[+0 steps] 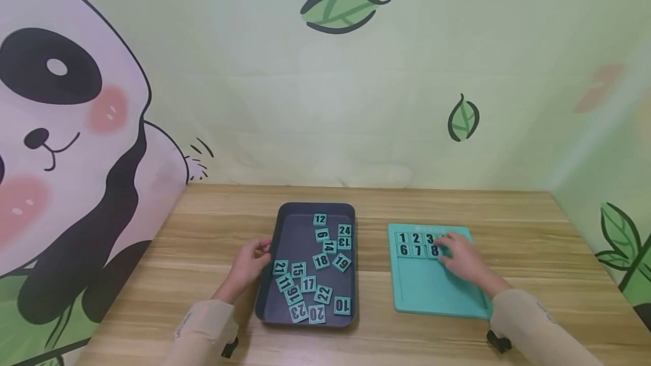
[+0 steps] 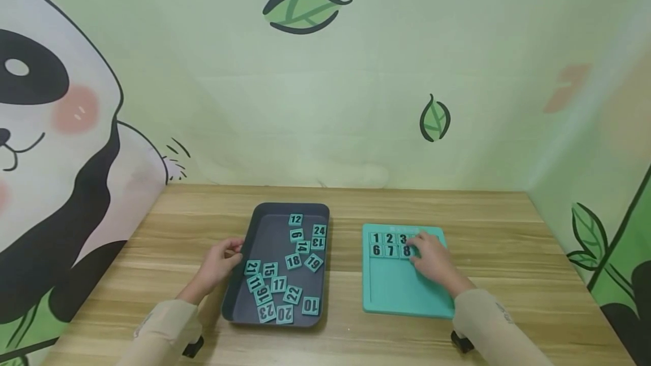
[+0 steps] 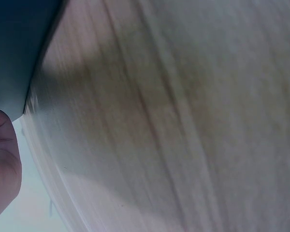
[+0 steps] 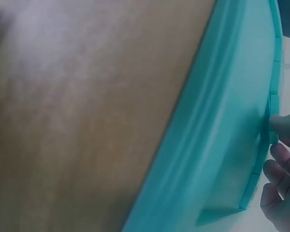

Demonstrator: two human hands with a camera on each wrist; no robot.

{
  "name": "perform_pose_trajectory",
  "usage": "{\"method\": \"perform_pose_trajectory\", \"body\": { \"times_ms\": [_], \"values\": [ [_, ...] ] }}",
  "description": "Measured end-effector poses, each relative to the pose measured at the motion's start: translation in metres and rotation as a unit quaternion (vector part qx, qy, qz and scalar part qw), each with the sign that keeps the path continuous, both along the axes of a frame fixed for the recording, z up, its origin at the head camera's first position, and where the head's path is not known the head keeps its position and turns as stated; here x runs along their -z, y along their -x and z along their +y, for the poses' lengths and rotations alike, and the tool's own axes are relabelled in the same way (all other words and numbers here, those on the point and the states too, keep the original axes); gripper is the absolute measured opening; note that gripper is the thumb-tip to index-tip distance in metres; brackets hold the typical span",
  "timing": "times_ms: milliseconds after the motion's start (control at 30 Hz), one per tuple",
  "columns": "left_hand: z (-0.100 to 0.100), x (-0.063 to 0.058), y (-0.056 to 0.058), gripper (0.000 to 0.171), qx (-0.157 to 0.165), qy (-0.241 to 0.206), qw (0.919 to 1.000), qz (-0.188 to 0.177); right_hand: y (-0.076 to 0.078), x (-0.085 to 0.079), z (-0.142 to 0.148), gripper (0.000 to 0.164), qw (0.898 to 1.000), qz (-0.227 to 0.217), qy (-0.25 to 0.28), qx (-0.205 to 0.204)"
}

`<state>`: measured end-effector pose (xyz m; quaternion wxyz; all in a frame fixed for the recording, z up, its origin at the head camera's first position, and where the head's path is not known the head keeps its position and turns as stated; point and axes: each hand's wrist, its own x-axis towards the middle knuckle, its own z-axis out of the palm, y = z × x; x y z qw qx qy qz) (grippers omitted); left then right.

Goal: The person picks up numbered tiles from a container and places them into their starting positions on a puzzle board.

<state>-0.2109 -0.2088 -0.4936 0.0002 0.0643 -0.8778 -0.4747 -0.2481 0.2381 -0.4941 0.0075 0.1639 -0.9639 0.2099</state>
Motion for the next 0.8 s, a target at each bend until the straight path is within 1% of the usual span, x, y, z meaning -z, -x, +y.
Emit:
{"method": "perform_pose_trajectory", "body": {
  "times_ms": [167, 300, 467, 667, 800],
  "values": [
    [0.0, 0.001, 0.0, 0.036, -0.002, -0.001, 1.0, -0.007, 0.002, 0.003, -0.002, 0.032, 1.0, -0.006, -0.013, 0.011],
    [0.0, 0.0, 0.0, 0.036, -0.001, -0.001, 1.0, -0.004, 0.003, 0.004, -0.003, 0.032, 1.0, -0.013, -0.014, 0.023],
    [0.0, 0.0, 0.0, 0.035, -0.002, -0.002, 1.0, -0.006, 0.003, 0.002, -0.007, 0.034, 0.999, -0.017, -0.015, 0.025],
    [0.0, 0.0, 0.0, 0.035, -0.003, -0.003, 1.0, -0.007, 0.002, -0.009, -0.02, 0.037, 1.0, 0.01, -0.001, 0.01],
    [0.0, 0.001, 0.0, 0.035, -0.004, -0.002, 1.0, -0.006, 0.004, -0.015, -0.034, 0.037, 1.0, 0.014, 0.012, -0.004]
  ]
}}
